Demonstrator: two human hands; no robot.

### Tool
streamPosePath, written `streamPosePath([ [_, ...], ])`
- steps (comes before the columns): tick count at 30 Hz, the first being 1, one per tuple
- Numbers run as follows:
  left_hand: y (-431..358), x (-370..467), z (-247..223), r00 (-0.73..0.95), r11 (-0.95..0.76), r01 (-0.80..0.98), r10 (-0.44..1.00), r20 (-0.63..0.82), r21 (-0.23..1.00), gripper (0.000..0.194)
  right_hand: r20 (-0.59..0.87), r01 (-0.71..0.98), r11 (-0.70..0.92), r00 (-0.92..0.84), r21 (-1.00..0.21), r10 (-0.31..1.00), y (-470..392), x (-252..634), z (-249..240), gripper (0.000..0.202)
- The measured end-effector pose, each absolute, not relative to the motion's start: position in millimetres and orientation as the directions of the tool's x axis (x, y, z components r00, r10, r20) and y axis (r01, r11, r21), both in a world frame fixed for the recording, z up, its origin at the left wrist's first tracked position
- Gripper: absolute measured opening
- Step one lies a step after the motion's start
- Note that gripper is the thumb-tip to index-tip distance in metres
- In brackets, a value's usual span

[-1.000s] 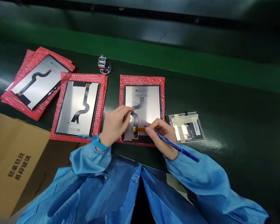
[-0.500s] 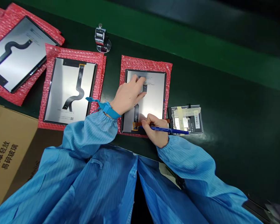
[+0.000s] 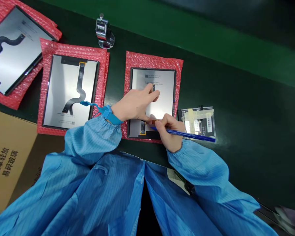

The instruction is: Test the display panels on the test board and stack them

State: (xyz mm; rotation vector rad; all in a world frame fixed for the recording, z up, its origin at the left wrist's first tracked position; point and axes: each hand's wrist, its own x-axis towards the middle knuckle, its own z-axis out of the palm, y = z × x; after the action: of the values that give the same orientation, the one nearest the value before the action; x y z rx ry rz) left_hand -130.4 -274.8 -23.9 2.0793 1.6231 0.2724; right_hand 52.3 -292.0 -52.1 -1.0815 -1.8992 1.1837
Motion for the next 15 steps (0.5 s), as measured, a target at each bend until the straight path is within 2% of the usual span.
streamPosePath([
  [3,-274.5,-130.7,-25.2,0.255,-0.150,0.839,0.957,-0.136,0.523,0.059,0.076,0.337,0.304,-0.549,-0.891,0.833,-297.3,49.5,-48.7,0.035],
  [10,-274.5,-130.7,-27.2,0.253,-0.151,0.831,0.960,-0.122,0.536,0.053,0.079,0.382,0.363,-0.589,-0.850,0.805,-297.4,46.5,-52.0,0.032],
  [13,-273.7,-132.7,-25.3,0.280,-0.180,0.847,0.951,-0.133,0.500,0.049,0.098,0.347,0.329,-0.542,-0.878,0.834,-298.4,49.4,-51.4,0.034],
  [15,-272.5,-135.6,-23.2,0.278,-0.194,0.852,0.955,-0.107,0.485,0.037,0.104,0.319,0.272,-0.457,-0.908,0.883,-295.6,53.5,-45.9,0.035],
])
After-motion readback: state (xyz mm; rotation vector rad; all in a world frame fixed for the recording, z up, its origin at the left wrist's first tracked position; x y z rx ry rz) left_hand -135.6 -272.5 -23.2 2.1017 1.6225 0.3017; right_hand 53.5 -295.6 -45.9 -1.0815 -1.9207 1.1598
